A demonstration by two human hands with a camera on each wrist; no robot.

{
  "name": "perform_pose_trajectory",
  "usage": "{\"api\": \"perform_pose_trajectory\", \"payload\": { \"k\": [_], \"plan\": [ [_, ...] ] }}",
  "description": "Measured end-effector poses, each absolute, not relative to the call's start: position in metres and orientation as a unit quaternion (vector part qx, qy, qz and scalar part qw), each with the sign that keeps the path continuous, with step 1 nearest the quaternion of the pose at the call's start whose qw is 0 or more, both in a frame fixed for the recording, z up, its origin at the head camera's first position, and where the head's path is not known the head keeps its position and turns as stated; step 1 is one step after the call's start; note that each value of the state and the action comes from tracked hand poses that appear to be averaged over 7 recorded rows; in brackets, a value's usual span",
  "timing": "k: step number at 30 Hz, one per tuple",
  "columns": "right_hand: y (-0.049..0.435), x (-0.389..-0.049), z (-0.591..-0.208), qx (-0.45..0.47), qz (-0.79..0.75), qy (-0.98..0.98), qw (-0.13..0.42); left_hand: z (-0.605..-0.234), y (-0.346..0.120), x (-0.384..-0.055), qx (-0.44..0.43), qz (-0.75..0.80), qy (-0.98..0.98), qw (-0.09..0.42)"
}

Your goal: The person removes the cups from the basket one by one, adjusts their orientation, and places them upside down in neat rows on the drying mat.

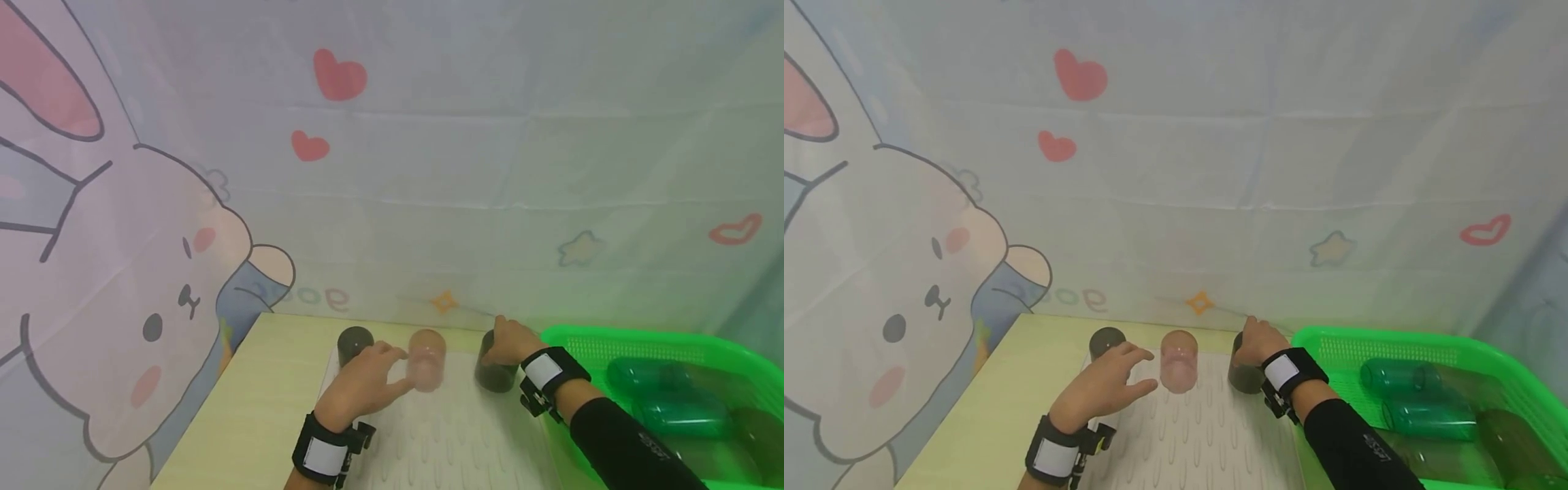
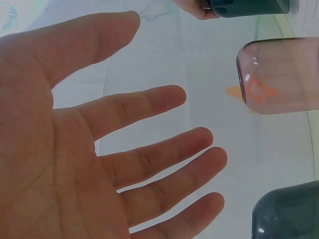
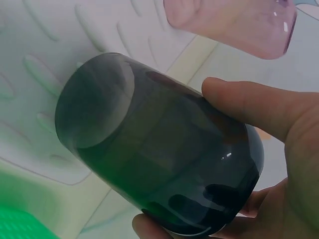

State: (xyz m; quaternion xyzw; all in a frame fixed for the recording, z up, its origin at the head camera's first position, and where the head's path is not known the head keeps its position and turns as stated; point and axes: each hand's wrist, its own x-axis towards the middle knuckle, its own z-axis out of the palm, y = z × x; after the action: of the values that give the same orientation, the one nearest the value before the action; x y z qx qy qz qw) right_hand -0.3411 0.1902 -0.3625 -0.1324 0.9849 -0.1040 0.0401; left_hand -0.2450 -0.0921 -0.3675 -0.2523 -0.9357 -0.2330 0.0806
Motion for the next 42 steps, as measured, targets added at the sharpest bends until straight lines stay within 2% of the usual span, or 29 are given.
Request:
{"api": "perform_pose_trajectory", "payload": {
  "k": [11,28,35,42],
  "plan": [
    [0.188,-0.347,-0.369,-0.130,-0.102,0.985,0.046,-0.369,-0.094,-0.247,-0.246,-0.226,-0.940,0.071],
    [0.186,-0.345,-0.380,-0.140,-0.101,0.985,0.025,-0.369,-0.094,-0.247,-0.249,-0.220,-0.941,0.068],
    [0.191,-0.338,-0.366,-0.146,-0.075,0.986,0.015,-0.369,-0.092,-0.246,-0.249,-0.216,-0.942,0.066],
    [0.205,-0.324,-0.327,-0.147,-0.045,0.988,0.036,-0.369,-0.091,-0.245,-0.249,-0.215,-0.942,0.064]
  ]
}}
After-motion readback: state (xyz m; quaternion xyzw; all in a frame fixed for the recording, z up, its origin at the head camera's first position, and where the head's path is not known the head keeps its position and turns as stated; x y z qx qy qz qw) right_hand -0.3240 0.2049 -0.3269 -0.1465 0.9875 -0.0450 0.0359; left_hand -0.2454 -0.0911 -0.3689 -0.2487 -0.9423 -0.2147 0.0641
